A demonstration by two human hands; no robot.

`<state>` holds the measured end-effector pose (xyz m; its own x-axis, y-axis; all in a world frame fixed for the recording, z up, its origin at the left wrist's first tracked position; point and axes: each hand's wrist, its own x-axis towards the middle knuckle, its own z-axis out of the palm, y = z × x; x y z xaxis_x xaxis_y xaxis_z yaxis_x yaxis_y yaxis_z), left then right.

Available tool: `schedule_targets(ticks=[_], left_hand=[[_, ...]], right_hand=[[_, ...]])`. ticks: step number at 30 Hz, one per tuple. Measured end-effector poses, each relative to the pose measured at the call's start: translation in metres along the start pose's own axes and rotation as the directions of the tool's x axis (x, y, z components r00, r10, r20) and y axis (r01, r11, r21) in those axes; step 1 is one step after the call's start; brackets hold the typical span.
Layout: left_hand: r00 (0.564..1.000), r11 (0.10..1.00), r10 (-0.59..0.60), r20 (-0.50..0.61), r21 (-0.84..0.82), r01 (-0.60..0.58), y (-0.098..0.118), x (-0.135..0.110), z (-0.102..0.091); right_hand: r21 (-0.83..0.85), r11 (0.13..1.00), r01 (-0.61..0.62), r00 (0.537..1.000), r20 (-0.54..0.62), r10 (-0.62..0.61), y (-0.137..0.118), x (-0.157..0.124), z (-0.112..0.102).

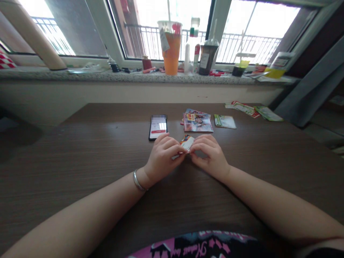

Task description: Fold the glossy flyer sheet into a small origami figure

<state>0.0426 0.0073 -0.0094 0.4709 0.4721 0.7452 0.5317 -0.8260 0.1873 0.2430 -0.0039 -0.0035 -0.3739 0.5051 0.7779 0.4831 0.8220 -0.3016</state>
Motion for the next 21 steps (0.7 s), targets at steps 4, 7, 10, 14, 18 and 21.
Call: schedule_targets(ticks=[4, 7, 10, 14, 18, 21], left_hand=[[1.000, 1.000, -0.008, -0.026, -0.021, 0.007, -0.0003, 0.0005, 0.0010], [0.999, 0.999, -0.010, -0.035, -0.040, 0.009, -0.0002, 0.0014, 0.0015], [1.000, 1.000, -0.003, -0.007, -0.025, 0.002, -0.0002, 0.0019, 0.0014], [0.999, 1.000, 0.031, 0.005, -0.001, -0.031, -0.0001, 0.0024, 0.0003], [1.000, 1.000, 0.019, -0.011, -0.015, -0.019, 0.0003, 0.0035, -0.0005], [1.000, 1.000, 0.012, -0.020, -0.028, -0.013, 0.0005, 0.0040, -0.0001]], right_hand=[[0.008, 1.000, 0.000, 1.000, 0.004, 0.000, -0.0034, 0.0002, 0.0000], [0.004, 1.000, -0.005, 1.000, 0.004, 0.005, -0.0036, 0.0006, 0.0003], [-0.005, 1.000, 0.005, 1.000, 0.001, -0.005, -0.0030, 0.0015, 0.0005], [-0.001, 1.000, 0.017, 1.000, 0.021, -0.017, -0.0021, 0.0018, 0.0009], [-0.002, 1.000, -0.010, 0.999, 0.035, 0.010, -0.0027, 0.0016, 0.0010], [-0.003, 1.000, -0.007, 0.999, 0.036, 0.008, -0.0033, 0.0018, 0.0008]])
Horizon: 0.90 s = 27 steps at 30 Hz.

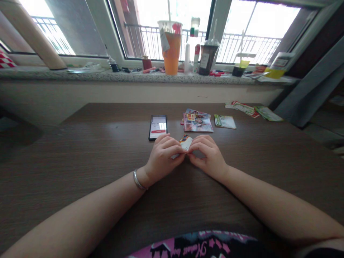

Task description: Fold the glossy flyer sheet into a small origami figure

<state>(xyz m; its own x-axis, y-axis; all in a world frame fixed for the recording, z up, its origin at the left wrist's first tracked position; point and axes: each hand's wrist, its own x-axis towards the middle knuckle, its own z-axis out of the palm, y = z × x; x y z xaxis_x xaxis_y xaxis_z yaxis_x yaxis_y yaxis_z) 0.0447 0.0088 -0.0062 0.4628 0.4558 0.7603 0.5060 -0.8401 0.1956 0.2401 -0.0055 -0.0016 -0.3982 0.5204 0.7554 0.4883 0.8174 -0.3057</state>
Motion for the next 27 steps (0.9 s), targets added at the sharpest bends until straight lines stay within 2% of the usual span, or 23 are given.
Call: schedule_targets(ticks=[9, 14, 18, 27], left_hand=[[1.000, 0.999, -0.005, -0.025, -0.036, 0.004, -0.001, -0.001, 0.001], [0.998, 1.000, 0.002, -0.061, -0.029, -0.004, -0.003, -0.003, 0.001], [0.999, 1.000, -0.006, -0.040, -0.006, 0.005, -0.005, -0.005, 0.002], [1.000, 1.000, 0.013, -0.007, -0.007, -0.013, -0.004, -0.004, -0.001]], right_hand=[[-0.046, 0.999, -0.004, 1.000, 0.022, 0.005, 0.011, -0.003, 0.001], [-0.081, 0.997, -0.015, 1.000, -0.004, 0.015, 0.023, -0.006, 0.003], [-0.095, 0.995, -0.037, 0.999, 0.010, 0.039, 0.029, -0.008, 0.004], [-0.126, 0.992, 0.015, 0.999, 0.051, -0.009, 0.023, -0.009, 0.002]])
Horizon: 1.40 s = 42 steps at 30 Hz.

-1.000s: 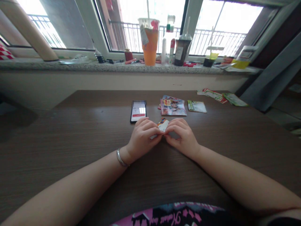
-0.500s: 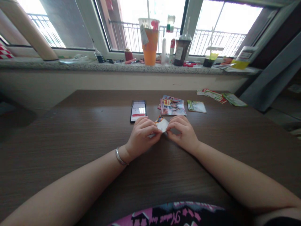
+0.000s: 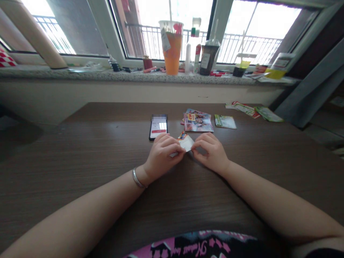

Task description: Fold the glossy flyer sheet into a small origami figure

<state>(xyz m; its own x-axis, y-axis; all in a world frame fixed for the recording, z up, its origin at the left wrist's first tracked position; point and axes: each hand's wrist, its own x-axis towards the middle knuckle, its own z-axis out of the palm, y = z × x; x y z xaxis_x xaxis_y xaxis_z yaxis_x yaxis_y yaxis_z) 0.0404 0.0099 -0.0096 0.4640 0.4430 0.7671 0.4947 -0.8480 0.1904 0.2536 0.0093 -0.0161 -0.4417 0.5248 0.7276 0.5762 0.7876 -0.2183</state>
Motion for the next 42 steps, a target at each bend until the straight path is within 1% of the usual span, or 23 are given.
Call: schedule_targets(ticks=[2, 5, 9, 12, 14, 16, 18, 20, 21, 23, 25, 27, 29, 31, 33, 35, 37, 39, 40, 42], left_hand=[[1.000, 1.000, -0.007, 0.018, -0.012, 0.007, -0.002, -0.001, 0.001], [0.998, 0.997, -0.048, 0.040, -0.052, 0.050, -0.010, -0.004, 0.004], [0.990, 0.983, -0.138, 0.021, -0.118, 0.140, -0.023, -0.009, 0.008], [0.975, 0.968, -0.223, 0.003, -0.118, 0.222, -0.030, -0.012, 0.009], [0.961, 0.954, -0.276, 0.002, -0.118, 0.274, -0.031, -0.013, 0.010], [0.941, 0.926, -0.338, 0.027, -0.168, 0.338, -0.030, -0.014, 0.010], [0.907, 0.870, -0.411, 0.088, -0.260, 0.419, -0.026, -0.014, 0.010], [0.864, 0.798, -0.478, 0.161, -0.331, 0.503, -0.021, -0.013, 0.009], [0.851, 0.771, -0.491, 0.187, -0.362, 0.524, -0.019, -0.012, 0.008], [0.838, 0.733, -0.495, 0.229, -0.408, 0.544, -0.015, -0.010, 0.006], [0.834, 0.725, -0.500, 0.233, -0.415, 0.550, -0.014, -0.009, 0.005], [0.830, 0.738, -0.514, 0.218, -0.381, 0.557, -0.014, -0.008, 0.005], [0.839, 0.776, -0.510, 0.192, -0.319, 0.545, -0.015, -0.008, 0.005], [0.873, 0.842, -0.459, 0.162, -0.233, 0.486, -0.016, -0.009, 0.005], [0.918, 0.916, -0.366, 0.150, -0.119, 0.384, -0.016, -0.009, 0.004], [0.955, 0.967, -0.250, 0.159, -0.006, 0.255, -0.015, -0.009, 0.002], [0.976, 0.989, -0.133, 0.175, 0.085, 0.120, -0.013, -0.009, 0.001], [0.982, 0.989, -0.041, 0.184, 0.148, 0.014, -0.012, -0.008, 0.000], [0.982, 0.986, -0.012, 0.186, 0.167, -0.020, -0.012, -0.008, 0.000], [0.983, 0.982, 0.008, 0.181, 0.184, -0.042, -0.011, -0.008, 0.000]], right_hand=[[-0.012, 1.000, -0.004, 1.000, 0.000, 0.004, -0.002, 0.001, -0.001], [-0.014, 1.000, -0.025, 1.000, -0.019, 0.024, 0.002, -0.001, 0.000], [-0.014, 0.997, -0.074, 0.996, -0.055, 0.073, 0.014, -0.006, 0.004], [-0.035, 0.997, -0.065, 0.997, -0.042, 0.063, 0.021, -0.009, 0.006], [-0.061, 0.997, -0.053, 0.998, -0.024, 0.051, 0.023, -0.010, 0.006], [-0.086, 0.995, -0.042, 0.999, -0.005, 0.041, 0.023, -0.010, 0.006], [-0.106, 0.994, -0.038, 0.999, 0.018, 0.040, 0.022, -0.010, 0.006], [-0.125, 0.991, -0.041, 0.998, 0.045, 0.047, 0.021, -0.011, 0.006], [-0.136, 0.990, -0.039, 0.997, 0.063, 0.048, 0.021, -0.011, 0.006], [-0.156, 0.988, -0.018, 0.994, 0.102, 0.034, 0.020, -0.011, 0.006], [-0.167, 0.986, 0.023, 0.990, 0.140, 0.001, 0.020, -0.010, 0.006], [-0.167, 0.984, 0.061, 0.986, 0.164, -0.033, 0.019, -0.009, 0.005], [-0.160, 0.983, 0.085, 0.982, 0.178, -0.056, 0.019, -0.008, 0.005], [-0.151, 0.985, 0.086, 0.983, 0.172, -0.060, 0.018, -0.008, 0.005], [-0.143, 0.988, 0.057, 0.989, 0.140, -0.036, 0.018, -0.009, 0.005], [-0.148, 0.989, 0.000, 0.996, 0.085, 0.013, 0.018, -0.009, 0.005], [-0.155, 0.986, -0.054, 0.998, 0.033, 0.060, 0.019, -0.009, 0.005], [-0.151, 0.985, -0.078, 0.997, 0.006, 0.079, 0.020, -0.008, 0.006], [-0.145, 0.986, -0.079, 0.997, 0.003, 0.080, 0.021, -0.008, 0.006], [-0.131, 0.989, -0.069, 0.997, 0.011, 0.071, 0.022, -0.007, 0.006]])
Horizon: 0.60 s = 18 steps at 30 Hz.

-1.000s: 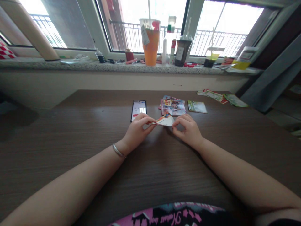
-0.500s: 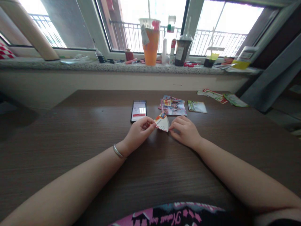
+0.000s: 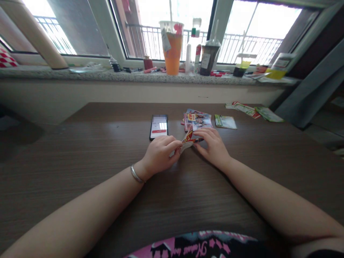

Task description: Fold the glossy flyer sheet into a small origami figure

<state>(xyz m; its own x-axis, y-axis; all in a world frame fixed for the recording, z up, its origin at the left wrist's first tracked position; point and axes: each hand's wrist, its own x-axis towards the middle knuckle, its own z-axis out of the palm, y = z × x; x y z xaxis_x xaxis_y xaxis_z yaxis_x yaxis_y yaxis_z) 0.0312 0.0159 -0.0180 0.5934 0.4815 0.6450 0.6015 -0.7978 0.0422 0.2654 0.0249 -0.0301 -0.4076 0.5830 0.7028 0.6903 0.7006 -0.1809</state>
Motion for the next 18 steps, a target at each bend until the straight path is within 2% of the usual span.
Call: schedule_targets(ticks=[3, 7, 11, 15, 18], left_hand=[[1.000, 1.000, -0.020, 0.011, -0.017, 0.020, -0.001, -0.001, -0.001], [0.995, 0.995, -0.050, 0.084, -0.080, 0.056, -0.004, -0.002, -0.003], [0.986, 0.982, -0.154, 0.070, -0.097, 0.161, -0.010, -0.004, 0.000], [0.966, 0.967, -0.254, 0.054, 0.002, 0.254, -0.018, -0.005, 0.006], [0.952, 0.944, -0.300, 0.054, 0.158, 0.289, -0.019, -0.005, 0.007]], right_hand=[[0.020, 0.999, 0.036, 0.998, 0.047, -0.037, 0.000, 0.000, 0.000], [0.067, 0.994, 0.092, 0.990, 0.097, -0.098, -0.002, -0.001, 0.000], [0.090, 0.988, 0.126, 0.982, 0.127, -0.137, -0.001, -0.003, 0.000], [0.086, 0.979, 0.187, 0.968, 0.155, -0.199, 0.003, -0.005, 0.001], [0.093, 0.952, 0.291, 0.926, 0.221, -0.305, 0.004, -0.005, 0.002]])
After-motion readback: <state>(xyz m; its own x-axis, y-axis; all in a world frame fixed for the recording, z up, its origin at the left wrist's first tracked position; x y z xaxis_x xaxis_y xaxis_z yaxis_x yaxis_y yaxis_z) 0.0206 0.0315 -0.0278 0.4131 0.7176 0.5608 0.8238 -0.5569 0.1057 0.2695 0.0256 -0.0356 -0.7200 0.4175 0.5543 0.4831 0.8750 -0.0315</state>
